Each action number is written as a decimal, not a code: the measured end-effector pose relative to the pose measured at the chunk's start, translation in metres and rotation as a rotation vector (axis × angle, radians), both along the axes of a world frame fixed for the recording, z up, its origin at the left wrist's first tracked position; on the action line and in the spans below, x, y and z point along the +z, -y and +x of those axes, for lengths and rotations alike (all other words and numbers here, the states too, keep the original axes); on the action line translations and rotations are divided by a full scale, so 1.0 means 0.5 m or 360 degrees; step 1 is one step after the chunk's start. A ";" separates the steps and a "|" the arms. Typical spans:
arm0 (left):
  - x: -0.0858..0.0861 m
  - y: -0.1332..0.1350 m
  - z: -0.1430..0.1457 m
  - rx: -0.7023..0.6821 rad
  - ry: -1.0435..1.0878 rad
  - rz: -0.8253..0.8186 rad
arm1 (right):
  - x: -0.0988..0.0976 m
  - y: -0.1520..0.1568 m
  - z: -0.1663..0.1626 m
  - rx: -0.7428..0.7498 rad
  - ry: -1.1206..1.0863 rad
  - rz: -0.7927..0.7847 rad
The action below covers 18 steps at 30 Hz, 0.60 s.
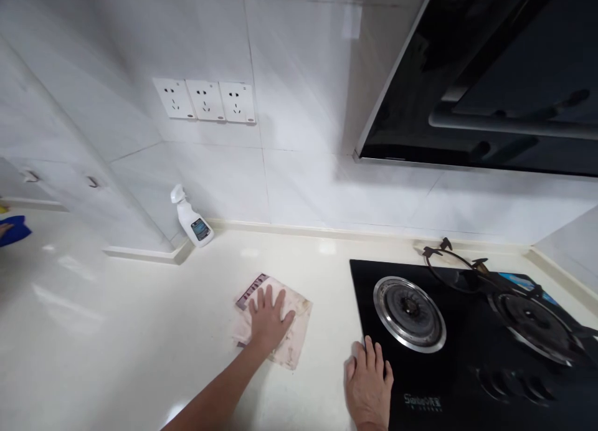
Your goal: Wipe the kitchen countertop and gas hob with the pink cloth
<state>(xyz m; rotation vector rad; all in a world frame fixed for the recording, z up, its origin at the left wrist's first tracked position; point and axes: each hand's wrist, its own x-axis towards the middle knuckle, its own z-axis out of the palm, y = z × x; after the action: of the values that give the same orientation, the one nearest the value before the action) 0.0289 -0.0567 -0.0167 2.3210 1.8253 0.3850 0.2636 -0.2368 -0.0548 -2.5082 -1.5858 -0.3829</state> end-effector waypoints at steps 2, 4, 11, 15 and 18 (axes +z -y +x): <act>-0.016 0.005 0.042 -0.0115 0.0092 0.0017 | 0.000 -0.001 -0.001 0.0000 0.0005 0.0015; -0.034 0.022 0.068 -0.0255 0.0154 0.0054 | -0.002 -0.003 -0.001 -0.0012 0.0005 0.0035; -0.090 0.065 -0.096 -0.0402 0.0039 0.0381 | -0.036 -0.004 0.021 0.0026 -0.0073 0.0066; -0.070 0.035 -0.301 0.0059 -0.0207 0.0179 | -0.047 -0.004 0.026 0.0034 -0.0127 0.0128; -0.041 0.019 -0.401 0.0182 -0.0338 0.0043 | -0.048 -0.006 0.023 0.0011 -0.0100 0.0181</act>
<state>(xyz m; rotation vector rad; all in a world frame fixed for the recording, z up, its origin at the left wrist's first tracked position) -0.1717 -0.0661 -0.0374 2.3615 2.0675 0.1843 0.2750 -0.2336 -0.0789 -2.4049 -1.5052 -0.3782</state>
